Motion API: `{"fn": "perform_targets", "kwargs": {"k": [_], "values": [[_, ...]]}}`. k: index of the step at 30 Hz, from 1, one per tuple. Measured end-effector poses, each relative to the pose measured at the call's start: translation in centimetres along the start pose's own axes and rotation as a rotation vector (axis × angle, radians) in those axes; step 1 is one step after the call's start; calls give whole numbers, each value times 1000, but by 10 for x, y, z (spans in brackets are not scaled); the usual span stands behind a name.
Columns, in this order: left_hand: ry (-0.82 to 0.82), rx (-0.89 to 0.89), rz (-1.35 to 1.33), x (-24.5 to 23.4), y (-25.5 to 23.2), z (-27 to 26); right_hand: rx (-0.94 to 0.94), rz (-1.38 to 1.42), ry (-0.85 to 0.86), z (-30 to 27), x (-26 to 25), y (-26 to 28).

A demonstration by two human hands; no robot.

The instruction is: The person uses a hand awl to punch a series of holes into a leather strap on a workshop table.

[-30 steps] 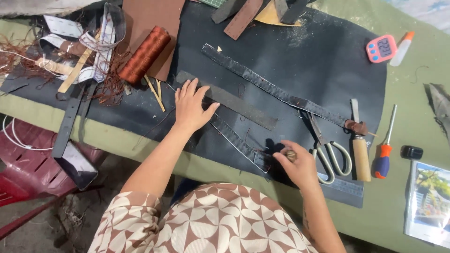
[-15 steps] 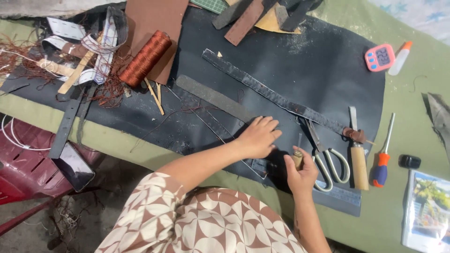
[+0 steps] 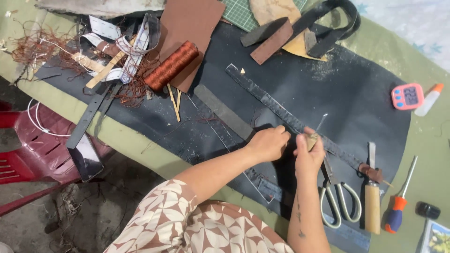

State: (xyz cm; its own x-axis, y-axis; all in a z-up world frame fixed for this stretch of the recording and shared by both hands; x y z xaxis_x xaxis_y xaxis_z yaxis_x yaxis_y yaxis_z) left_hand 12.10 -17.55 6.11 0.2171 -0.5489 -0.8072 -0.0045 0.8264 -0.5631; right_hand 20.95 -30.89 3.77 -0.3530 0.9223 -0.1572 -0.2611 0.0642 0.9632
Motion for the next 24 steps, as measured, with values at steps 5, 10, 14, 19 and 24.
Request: {"fn": "perform_targets", "kwargs": {"k": [5, 10, 14, 19, 24], "values": [[-26, 74, 76, 1, 7, -6, 137, -26, 105, -4, 3, -2], [239, -67, 181, -20, 8, -28, 154, -28, 131, -3, 4, 1], [300, -36, 187, -2, 22, -22, 158, -30, 143, -2, 6, 5], [83, 37, -54, -17, -11, -7, 150, 64, 167, -4, 7, 2], [-89, 39, -177, -20, -10, 23, 123, 135, 116, 2, -4, -38]]}}
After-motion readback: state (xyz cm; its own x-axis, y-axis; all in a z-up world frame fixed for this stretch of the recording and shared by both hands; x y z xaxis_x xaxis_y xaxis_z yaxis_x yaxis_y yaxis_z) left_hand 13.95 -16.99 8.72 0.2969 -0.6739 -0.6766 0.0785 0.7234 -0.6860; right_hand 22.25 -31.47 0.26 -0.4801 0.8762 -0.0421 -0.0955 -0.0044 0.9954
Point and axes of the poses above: each hand's wrist, its own z-axis towards the middle knuckle, its own x-axis out of the palm, y = z × x, the point moved 3 cm from there along z, towards the middle knuckle, and after that the axes turned 6 degrees about y, right-handed, at the moved point
